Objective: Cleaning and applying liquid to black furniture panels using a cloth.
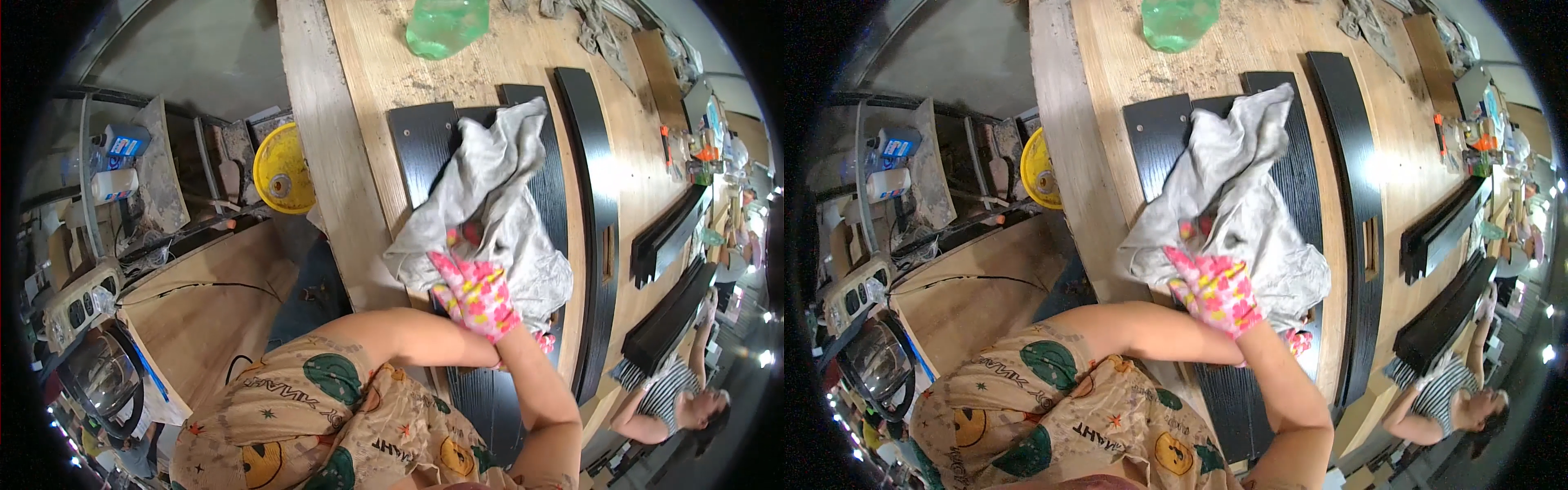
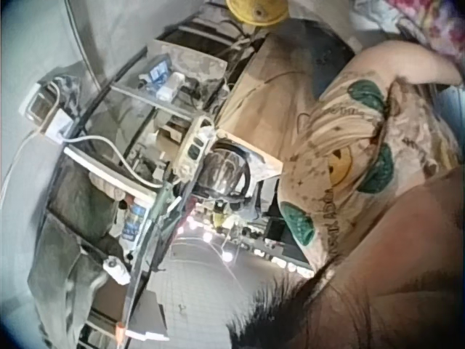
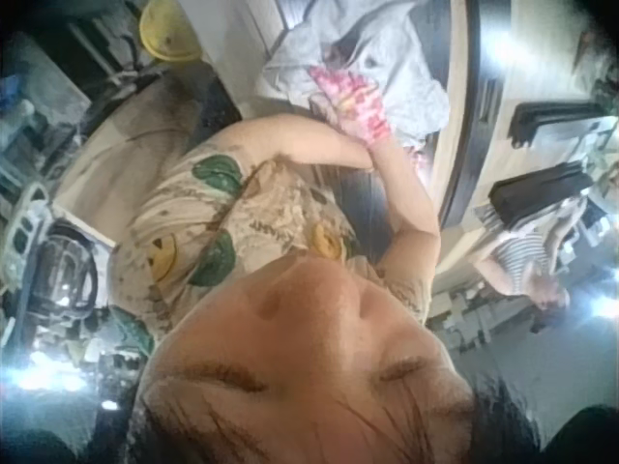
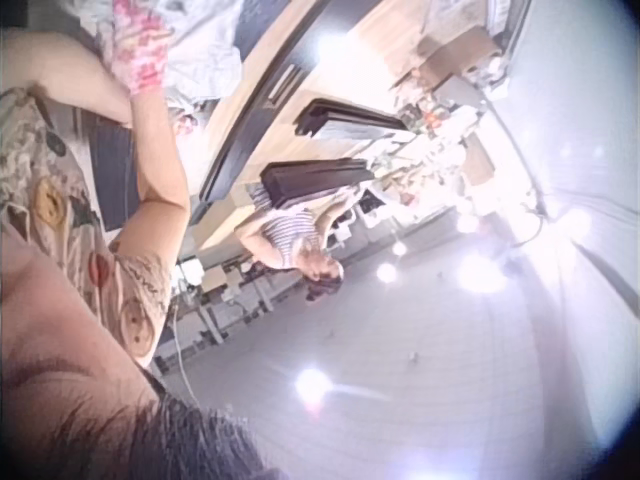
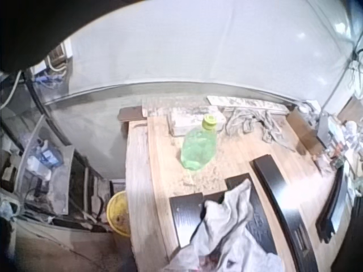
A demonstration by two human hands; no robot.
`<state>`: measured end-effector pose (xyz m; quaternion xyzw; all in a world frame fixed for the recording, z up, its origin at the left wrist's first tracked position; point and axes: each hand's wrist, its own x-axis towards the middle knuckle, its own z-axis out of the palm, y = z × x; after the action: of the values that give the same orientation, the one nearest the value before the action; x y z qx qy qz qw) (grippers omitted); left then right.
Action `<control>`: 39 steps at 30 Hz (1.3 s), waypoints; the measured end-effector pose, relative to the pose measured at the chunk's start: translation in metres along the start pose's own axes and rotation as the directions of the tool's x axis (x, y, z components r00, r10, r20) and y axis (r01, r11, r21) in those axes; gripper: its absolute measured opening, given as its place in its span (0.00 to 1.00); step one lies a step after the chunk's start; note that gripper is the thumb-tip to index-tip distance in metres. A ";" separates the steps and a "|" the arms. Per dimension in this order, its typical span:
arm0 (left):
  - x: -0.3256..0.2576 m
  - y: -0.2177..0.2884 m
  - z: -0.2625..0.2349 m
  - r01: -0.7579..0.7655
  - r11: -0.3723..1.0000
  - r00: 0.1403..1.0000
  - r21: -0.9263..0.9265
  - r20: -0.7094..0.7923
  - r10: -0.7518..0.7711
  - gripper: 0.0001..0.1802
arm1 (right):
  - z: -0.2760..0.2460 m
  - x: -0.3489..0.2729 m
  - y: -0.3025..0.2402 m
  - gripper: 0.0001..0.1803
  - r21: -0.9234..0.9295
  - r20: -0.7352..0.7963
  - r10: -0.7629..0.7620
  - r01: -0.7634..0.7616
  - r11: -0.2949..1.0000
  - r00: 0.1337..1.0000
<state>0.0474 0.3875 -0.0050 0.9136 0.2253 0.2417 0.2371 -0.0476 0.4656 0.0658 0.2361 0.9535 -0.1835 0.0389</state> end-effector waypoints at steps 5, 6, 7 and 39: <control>0.011 -0.017 0.002 0.024 1.000 1.000 0.015 -0.002 -0.024 0.22 | -0.017 0.087 0.107 0.29 -0.196 -0.514 0.303 -0.454 0.869 0.802; 0.016 -0.015 0.000 0.016 1.000 1.000 0.025 0.004 -0.016 0.22 | -0.020 0.088 0.132 0.30 -0.187 -0.549 0.332 -0.500 0.846 0.767; 0.015 -0.020 0.000 0.035 0.999 0.999 0.038 0.022 -0.036 0.22 | -0.014 0.092 0.145 0.31 -0.258 -0.536 0.273 -0.463 0.848 0.799; -0.103 0.005 -0.052 -0.025 0.988 0.996 -0.154 -0.089 0.011 0.31 | 0.041 -0.026 0.004 0.20 -0.003 -0.580 0.150 -0.186 0.983 0.801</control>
<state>-0.0607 0.3459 0.0037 0.8829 0.2076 0.3005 0.2953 -0.0229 0.4426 0.0308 0.3628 0.9006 -0.0708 -0.2285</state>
